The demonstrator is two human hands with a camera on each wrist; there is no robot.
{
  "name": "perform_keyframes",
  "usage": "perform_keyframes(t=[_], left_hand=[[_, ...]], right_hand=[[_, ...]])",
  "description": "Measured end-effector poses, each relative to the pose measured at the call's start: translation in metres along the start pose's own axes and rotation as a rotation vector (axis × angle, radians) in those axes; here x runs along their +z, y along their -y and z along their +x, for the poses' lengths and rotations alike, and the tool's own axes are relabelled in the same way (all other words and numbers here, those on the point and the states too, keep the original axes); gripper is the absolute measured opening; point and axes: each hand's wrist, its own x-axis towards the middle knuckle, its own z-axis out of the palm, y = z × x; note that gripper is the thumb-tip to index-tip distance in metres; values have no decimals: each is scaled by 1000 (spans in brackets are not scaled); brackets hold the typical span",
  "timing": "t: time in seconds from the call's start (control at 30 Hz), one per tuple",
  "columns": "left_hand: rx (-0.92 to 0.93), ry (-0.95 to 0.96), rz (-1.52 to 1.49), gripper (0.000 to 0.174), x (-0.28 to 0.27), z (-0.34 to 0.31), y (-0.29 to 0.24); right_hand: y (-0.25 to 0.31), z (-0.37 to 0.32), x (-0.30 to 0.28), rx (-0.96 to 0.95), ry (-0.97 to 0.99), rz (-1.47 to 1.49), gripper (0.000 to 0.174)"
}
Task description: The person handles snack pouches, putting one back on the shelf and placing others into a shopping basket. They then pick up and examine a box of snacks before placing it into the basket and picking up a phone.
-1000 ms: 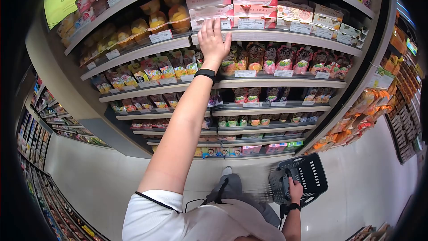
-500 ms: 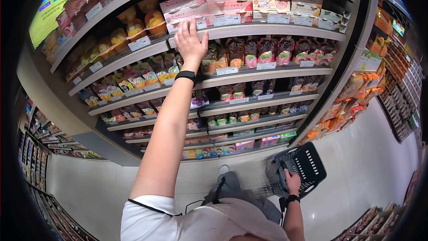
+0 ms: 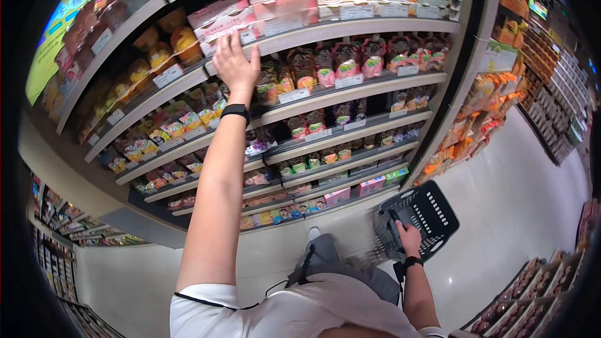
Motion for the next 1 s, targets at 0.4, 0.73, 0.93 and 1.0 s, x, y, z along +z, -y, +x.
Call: perform_keyframes(t=[0.4,0.73,0.93,1.0], left_hand=[[32,-58,21,61,6,-2,-2],[23,-44,-21,63,5,-2,-3],[11,-68,-36,60,5,-2,-6],[11,-67,-41,60,6,-2,-6]], right_hand=[[13,-12,-19,25,32,3,64],[13,-8,-20,31,26,7,64],[7,-4,-17,-29,6,-15,64],[6,-2,-17,-38,2,-18,63]])
